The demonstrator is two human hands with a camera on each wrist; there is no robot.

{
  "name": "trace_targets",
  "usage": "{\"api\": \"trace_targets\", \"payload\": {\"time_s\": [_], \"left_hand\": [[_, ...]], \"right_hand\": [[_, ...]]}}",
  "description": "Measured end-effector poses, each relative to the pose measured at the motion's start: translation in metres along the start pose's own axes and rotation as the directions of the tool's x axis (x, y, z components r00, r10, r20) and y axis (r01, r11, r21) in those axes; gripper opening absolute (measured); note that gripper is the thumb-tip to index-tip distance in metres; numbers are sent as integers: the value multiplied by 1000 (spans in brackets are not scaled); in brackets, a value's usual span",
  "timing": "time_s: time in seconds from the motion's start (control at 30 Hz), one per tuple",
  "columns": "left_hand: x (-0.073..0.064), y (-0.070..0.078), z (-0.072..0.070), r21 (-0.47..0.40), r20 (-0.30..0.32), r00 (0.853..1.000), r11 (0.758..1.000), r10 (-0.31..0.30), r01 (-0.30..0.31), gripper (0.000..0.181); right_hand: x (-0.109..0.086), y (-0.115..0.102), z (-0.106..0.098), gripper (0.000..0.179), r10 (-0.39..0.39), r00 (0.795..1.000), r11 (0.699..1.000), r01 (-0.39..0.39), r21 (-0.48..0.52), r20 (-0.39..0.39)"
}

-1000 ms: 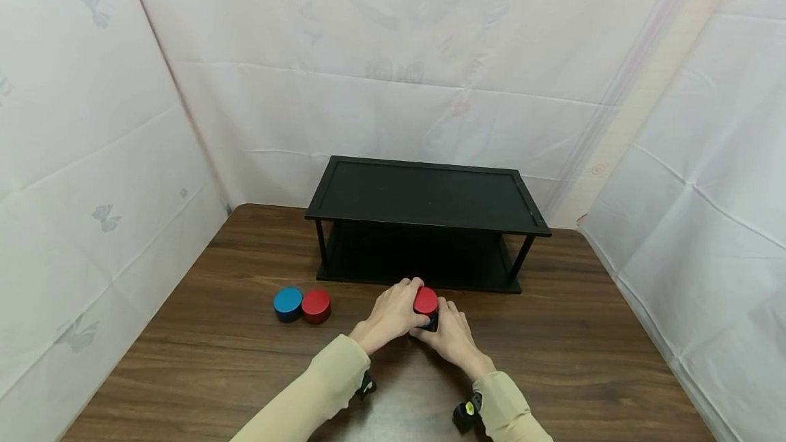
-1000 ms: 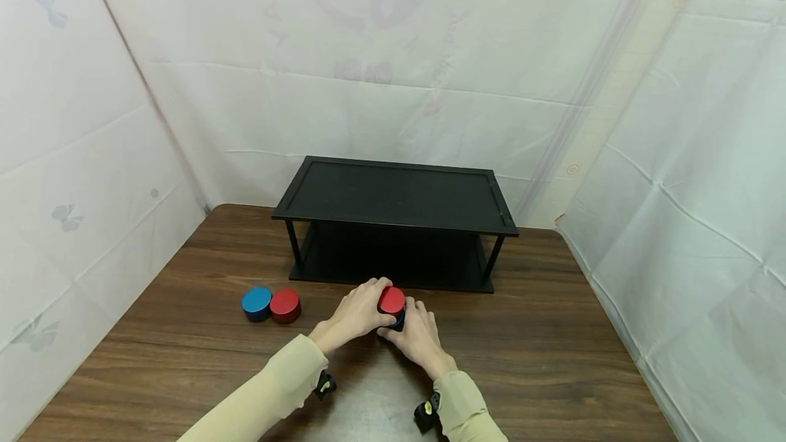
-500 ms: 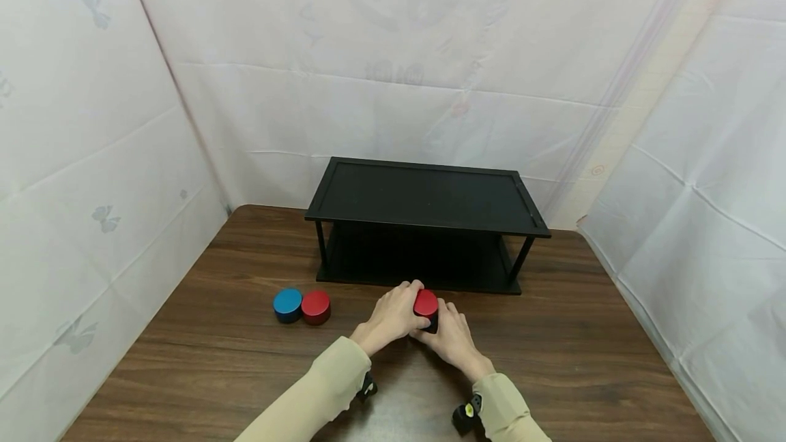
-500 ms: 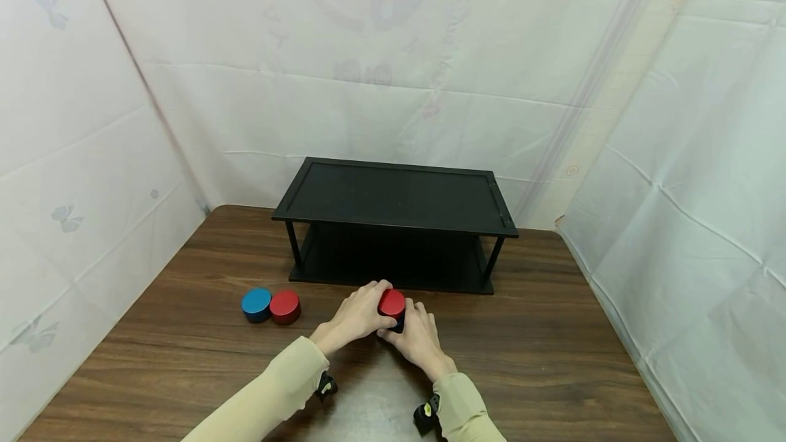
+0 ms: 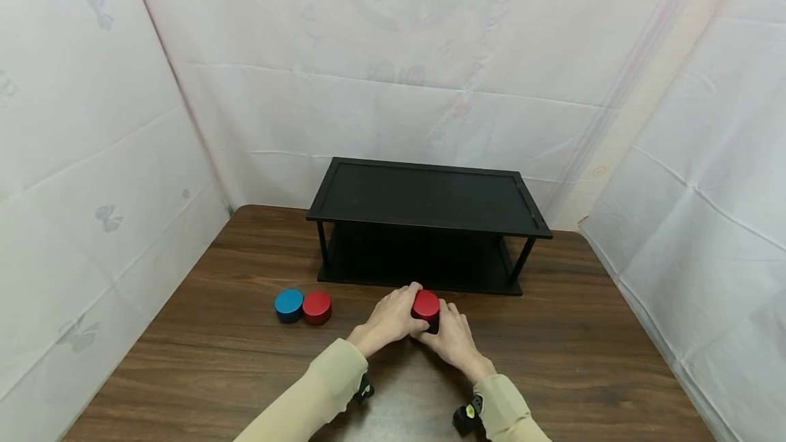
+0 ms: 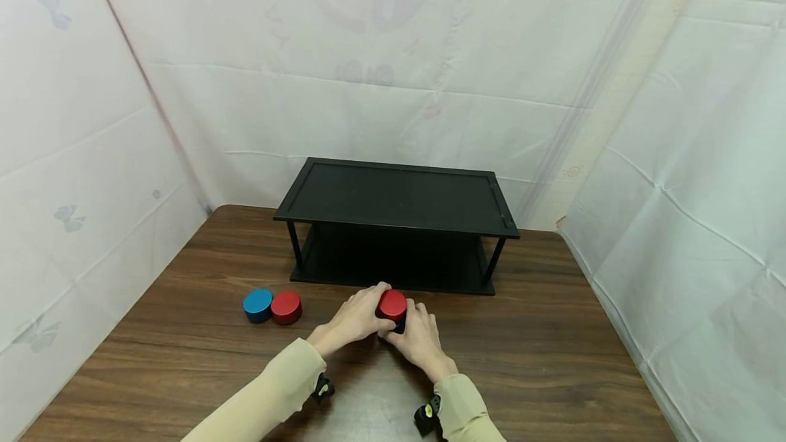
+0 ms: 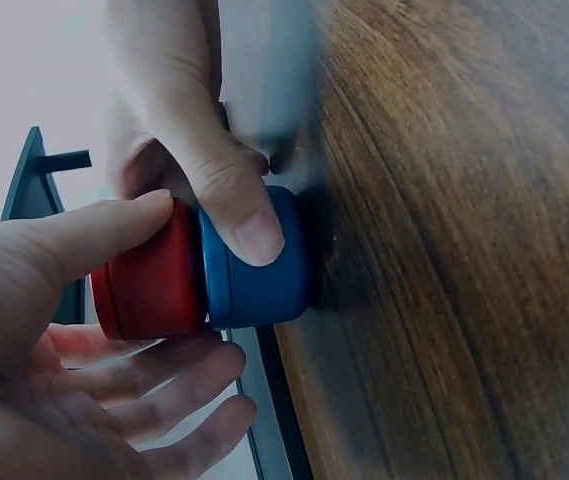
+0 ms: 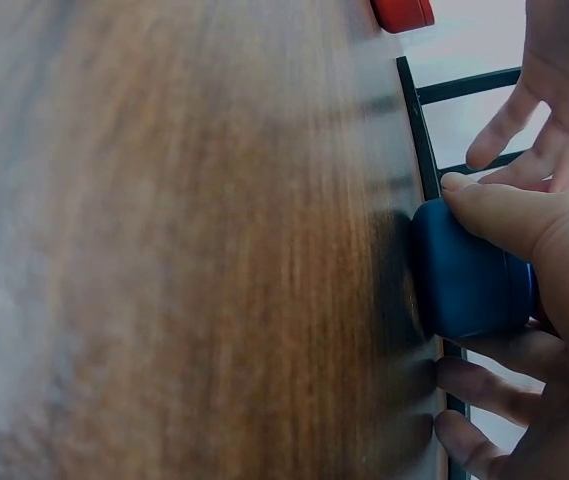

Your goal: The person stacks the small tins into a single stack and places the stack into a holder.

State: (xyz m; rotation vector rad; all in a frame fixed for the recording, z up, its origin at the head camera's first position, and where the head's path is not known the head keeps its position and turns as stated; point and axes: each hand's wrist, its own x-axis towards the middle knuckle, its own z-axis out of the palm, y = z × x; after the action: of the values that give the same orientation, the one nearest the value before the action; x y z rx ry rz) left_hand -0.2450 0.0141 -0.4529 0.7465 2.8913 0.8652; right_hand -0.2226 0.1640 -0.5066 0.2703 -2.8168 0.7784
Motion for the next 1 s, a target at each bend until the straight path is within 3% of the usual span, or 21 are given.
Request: {"api": "trace_targets", "payload": {"time_s": [0.37,0.77,1.0], "left_hand": [[-1,1,-1,6,8,1000,1000,-3,3,58],[-10,-17,1,-32,38,999,999,31,-30,60],[-11,-16,-1,-40,34,999,999,21,-20,66]], "right_hand": [[-1,0,2,66,-5,1000,1000,5,-4,-17],[0,3,4,68,-7,1000,1000,7,-2,-27],[-1,4,5,66,-16,999,1000,17,5,-34]]}}
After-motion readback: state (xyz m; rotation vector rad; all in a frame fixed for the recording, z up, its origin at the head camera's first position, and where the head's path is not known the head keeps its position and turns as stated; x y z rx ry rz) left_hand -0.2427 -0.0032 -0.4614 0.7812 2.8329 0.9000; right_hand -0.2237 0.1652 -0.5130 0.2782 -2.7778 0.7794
